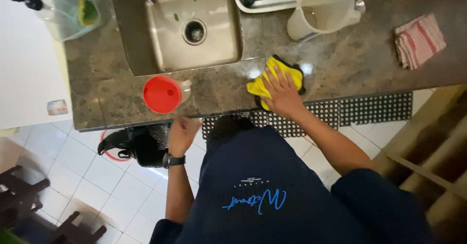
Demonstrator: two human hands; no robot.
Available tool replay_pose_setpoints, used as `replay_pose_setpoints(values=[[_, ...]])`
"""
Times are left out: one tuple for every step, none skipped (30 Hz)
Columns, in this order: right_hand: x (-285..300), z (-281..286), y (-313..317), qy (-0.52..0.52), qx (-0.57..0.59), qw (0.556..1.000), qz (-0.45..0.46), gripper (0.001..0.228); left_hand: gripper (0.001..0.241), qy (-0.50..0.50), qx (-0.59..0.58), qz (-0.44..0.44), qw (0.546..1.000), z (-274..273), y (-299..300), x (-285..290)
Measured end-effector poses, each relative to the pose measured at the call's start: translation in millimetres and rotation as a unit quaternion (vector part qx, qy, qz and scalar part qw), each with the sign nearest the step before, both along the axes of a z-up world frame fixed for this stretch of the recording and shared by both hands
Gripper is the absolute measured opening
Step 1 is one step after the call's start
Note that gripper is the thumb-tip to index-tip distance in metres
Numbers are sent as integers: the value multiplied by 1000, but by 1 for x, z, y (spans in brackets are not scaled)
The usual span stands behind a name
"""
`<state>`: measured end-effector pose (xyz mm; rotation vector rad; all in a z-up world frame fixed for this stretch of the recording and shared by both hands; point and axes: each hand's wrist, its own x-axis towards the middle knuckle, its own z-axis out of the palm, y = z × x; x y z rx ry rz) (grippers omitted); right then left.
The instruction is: Wiping down a coffee shop counter with a yellow cloth.
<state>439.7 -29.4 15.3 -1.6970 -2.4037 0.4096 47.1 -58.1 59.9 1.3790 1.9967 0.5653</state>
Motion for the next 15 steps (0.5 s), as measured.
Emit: replay_pose_setpoints(values=[[14,-5,-13,-16,-13,1000,-13,75,55,-14,-57,-98,993,-3,-2,3],[27,-9,-27,-32,-25,999,-26,76,48,-29,-113,-195,974,-6,-5,7],[37,-10,-25,-36,-27,999,-28,76,48,-32,-114,-197,973,4,5,25],[48,-11,-24,-33,-10,991,-126,77,44,-70,-107,-237,963,13,14,43],[59,-12,-22,-29,11,974,-224,79,41,-106,-97,-278,950,23,23,62],[56,-17,-15,-32,11,974,-226,79,41,-109,-96,-280,949,16,32,80],[54,-22,-7,-67,22,950,-305,79,56,-123,-82,-287,947,10,42,98],[52,-26,0,-100,33,919,-381,78,76,-137,-68,-294,944,5,52,118],[42,-29,0,-101,34,916,-387,78,76,-137,-68,-301,941,-4,67,140],[33,-31,-1,-65,43,931,-356,75,82,-180,33,-320,930,-13,82,163],[24,-33,3,-29,56,944,-323,72,90,-222,136,-337,905,-21,98,188],[20,-28,-1,-30,60,942,-329,72,90,-223,139,-343,902,-27,117,212],[16,-23,-5,-38,39,959,-276,74,102,-213,169,-335,902,-33,135,237],[12,-18,-8,-45,18,974,-223,75,113,-202,200,-326,902,-39,153,263],[14,-13,-13,-48,20,973,-224,75,113,-205,202,-327,900,-48,170,285]])
